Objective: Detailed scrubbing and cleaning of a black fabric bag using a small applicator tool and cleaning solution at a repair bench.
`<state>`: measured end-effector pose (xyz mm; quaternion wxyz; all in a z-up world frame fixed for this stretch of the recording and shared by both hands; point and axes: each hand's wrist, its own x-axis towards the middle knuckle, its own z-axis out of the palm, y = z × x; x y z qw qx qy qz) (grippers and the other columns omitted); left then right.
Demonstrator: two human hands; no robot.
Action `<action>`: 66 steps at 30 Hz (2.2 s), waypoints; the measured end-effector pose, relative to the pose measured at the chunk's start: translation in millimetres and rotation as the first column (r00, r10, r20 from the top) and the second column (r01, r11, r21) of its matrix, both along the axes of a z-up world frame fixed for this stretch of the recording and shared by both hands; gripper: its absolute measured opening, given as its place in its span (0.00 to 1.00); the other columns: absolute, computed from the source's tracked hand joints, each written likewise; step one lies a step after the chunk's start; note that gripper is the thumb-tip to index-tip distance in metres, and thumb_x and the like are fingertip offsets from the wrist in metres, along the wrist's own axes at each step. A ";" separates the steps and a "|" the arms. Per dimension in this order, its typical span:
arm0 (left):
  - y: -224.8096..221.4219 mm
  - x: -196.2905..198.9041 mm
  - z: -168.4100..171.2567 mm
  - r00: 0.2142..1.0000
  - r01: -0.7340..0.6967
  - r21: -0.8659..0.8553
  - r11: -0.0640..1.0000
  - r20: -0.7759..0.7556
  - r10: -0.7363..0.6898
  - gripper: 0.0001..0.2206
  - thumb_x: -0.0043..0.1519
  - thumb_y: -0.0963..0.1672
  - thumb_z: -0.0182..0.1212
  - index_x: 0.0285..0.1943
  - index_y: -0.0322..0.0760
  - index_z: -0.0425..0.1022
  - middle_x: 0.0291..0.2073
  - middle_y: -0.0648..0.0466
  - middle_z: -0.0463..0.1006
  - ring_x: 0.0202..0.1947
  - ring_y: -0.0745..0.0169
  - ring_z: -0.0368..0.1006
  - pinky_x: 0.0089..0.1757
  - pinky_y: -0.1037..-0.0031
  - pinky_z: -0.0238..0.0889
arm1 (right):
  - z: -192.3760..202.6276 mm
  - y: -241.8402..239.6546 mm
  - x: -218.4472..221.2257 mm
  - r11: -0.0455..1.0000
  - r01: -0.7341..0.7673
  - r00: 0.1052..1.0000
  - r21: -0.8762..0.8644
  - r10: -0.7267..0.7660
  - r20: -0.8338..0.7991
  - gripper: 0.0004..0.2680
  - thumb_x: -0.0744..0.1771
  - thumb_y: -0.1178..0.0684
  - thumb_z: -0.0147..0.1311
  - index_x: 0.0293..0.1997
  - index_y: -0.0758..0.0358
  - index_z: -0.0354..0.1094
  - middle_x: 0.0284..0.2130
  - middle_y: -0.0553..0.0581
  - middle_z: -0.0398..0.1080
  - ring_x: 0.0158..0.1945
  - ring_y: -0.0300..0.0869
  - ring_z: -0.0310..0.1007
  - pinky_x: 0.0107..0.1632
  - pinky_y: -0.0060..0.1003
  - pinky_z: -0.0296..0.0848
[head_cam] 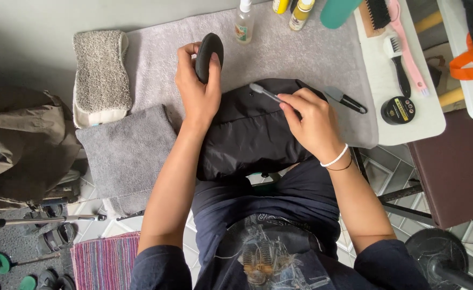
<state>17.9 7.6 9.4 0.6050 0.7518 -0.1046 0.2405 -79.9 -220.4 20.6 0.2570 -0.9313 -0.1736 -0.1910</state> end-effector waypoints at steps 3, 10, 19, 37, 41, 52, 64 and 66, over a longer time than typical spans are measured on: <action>0.2 -2.6 2.2 0.999 0.023 -0.020 1.000 -0.022 -0.023 0.08 0.67 0.45 0.54 0.46 0.40 0.61 0.38 0.55 0.72 0.29 0.65 0.65 0.34 0.72 0.61 | -1.5 4.5 -2.9 0.999 0.054 0.998 -0.005 -0.054 -0.025 0.06 0.71 0.58 0.56 0.52 0.65 0.77 0.38 0.53 0.74 0.34 0.45 0.74 0.32 0.38 0.71; 1.0 -2.7 4.4 0.999 -0.014 0.011 1.000 -0.047 0.015 0.08 0.66 0.47 0.54 0.46 0.40 0.62 0.32 0.57 0.68 0.30 0.65 0.62 0.35 0.71 0.60 | -3.3 10.8 -1.5 0.997 0.037 0.995 0.066 -0.030 -0.099 0.07 0.70 0.60 0.56 0.52 0.65 0.76 0.37 0.54 0.71 0.32 0.45 0.72 0.33 0.38 0.72; 1.6 -3.4 3.4 0.999 -0.005 0.017 1.000 -0.048 0.006 0.09 0.67 0.47 0.53 0.46 0.40 0.62 0.32 0.58 0.67 0.28 0.66 0.62 0.33 0.72 0.59 | -3.5 11.3 2.6 0.989 0.065 0.996 0.130 -0.056 -0.070 0.07 0.69 0.62 0.57 0.51 0.68 0.76 0.38 0.57 0.73 0.27 0.43 0.69 0.32 0.36 0.69; 0.1 -4.7 3.7 0.999 0.007 0.045 0.999 -0.035 -0.005 0.09 0.67 0.46 0.54 0.46 0.40 0.61 0.30 0.57 0.67 0.25 0.66 0.60 0.31 0.72 0.58 | 3.1 10.5 -17.2 0.976 0.018 0.987 0.216 0.016 -0.158 0.07 0.70 0.62 0.56 0.52 0.71 0.75 0.38 0.59 0.73 0.34 0.42 0.73 0.38 0.32 0.74; 0.7 -4.3 6.2 1.000 0.013 0.044 0.999 -0.026 -0.012 0.09 0.68 0.46 0.54 0.47 0.40 0.61 0.31 0.57 0.67 0.26 0.66 0.60 0.31 0.73 0.57 | -8.2 8.2 -18.7 0.984 0.089 0.996 0.154 -0.085 -0.033 0.07 0.70 0.63 0.56 0.53 0.71 0.75 0.38 0.58 0.71 0.27 0.41 0.66 0.34 0.34 0.68; 1.2 -3.7 2.9 1.000 0.020 0.060 0.998 -0.022 -0.019 0.09 0.69 0.47 0.53 0.48 0.39 0.62 0.33 0.56 0.70 0.27 0.66 0.64 0.31 0.73 0.59 | -12.4 11.0 -24.1 0.975 0.067 0.998 0.211 -0.062 -0.031 0.07 0.70 0.63 0.56 0.52 0.72 0.76 0.38 0.61 0.72 0.34 0.45 0.74 0.39 0.34 0.74; 1.4 -3.5 2.2 0.998 0.011 0.079 0.997 -0.065 -0.005 0.10 0.69 0.48 0.53 0.50 0.40 0.63 0.34 0.56 0.72 0.29 0.64 0.66 0.33 0.72 0.61 | -10.9 15.8 -19.9 0.970 0.074 0.987 0.233 -0.039 -0.153 0.07 0.70 0.60 0.56 0.52 0.68 0.76 0.37 0.56 0.71 0.23 0.37 0.63 0.30 0.29 0.67; 2.5 -3.4 2.2 0.999 0.003 0.093 0.996 -0.050 0.001 0.10 0.69 0.48 0.53 0.50 0.39 0.63 0.35 0.56 0.72 0.29 0.64 0.66 0.33 0.72 0.61 | -10.7 14.7 -18.7 0.971 0.065 0.992 0.228 -0.039 -0.117 0.07 0.70 0.61 0.57 0.52 0.69 0.76 0.37 0.58 0.72 0.25 0.39 0.66 0.30 0.30 0.68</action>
